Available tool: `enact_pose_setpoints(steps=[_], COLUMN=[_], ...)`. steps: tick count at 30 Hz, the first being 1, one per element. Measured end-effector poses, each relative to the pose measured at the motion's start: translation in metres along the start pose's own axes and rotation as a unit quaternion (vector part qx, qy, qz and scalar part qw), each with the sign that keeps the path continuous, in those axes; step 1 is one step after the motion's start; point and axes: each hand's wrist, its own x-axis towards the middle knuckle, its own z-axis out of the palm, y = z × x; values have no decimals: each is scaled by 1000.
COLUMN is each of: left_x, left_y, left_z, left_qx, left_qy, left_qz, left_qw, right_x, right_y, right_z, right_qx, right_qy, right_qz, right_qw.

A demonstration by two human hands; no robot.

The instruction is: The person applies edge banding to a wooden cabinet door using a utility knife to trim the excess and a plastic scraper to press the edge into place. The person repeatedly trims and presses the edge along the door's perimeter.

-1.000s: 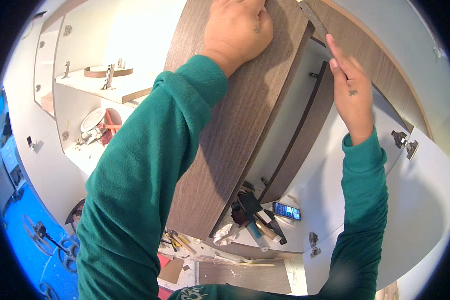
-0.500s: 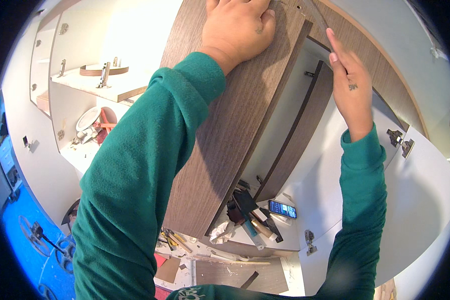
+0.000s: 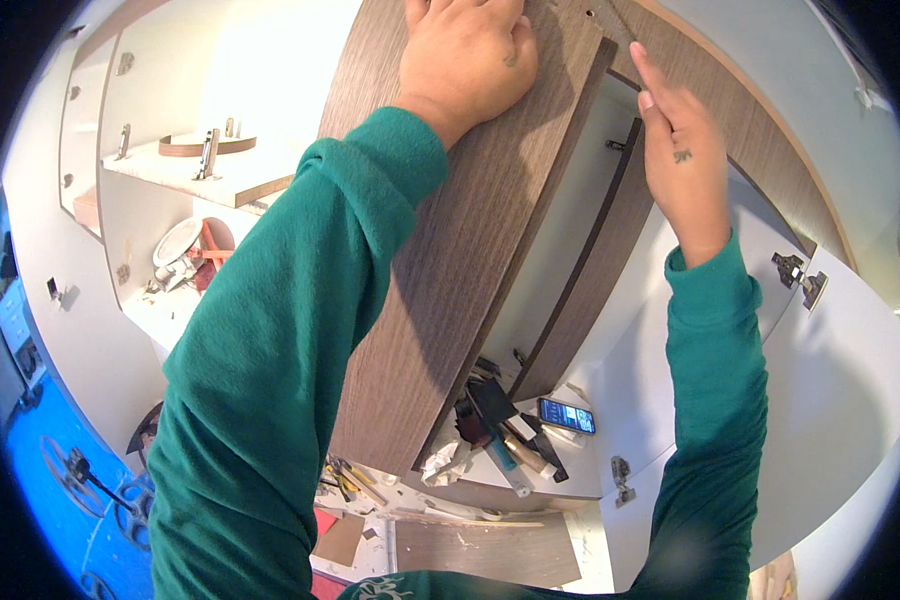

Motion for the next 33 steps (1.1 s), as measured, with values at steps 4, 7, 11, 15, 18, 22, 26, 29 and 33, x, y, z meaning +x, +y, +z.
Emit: enact_pose_setpoints(steps=[4,7,11,15,18,22,26,29,33], left_x=[-1,-1,-1,-1,0,0,0,-2,0], left_y=[3,3,2,1,1,2,1,3,2], left_z=[1,1,3,0,1,0,-1,1,-1], left_qx=[8,11,20,18,24,20,18,11,9], left_qy=[1,3,1,-4,-5,-10,-10,-6,-4], left_qz=[-3,2,4,2,3,-1,1,-2,-3], left_qw=[1000,1000,1000,1000,1000,1000,1000,1000,1000], right_x=[0,8,9,4,-4,-12,-5,4,5], right_y=[-6,-4,9,-22,-28,-29,-30,-31,-25], right_z=[6,10,9,-13,-14,-4,9,10,5], right_qx=[-8,-3,116,326,374,390,407,391,410], right_qy=[1,0,2,-90,-91,-84,-65,-62,-79], right_qz=[1,20,46,271,302,313,281,278,287], right_qw=[1000,1000,992,901,872,862,867,875,862])
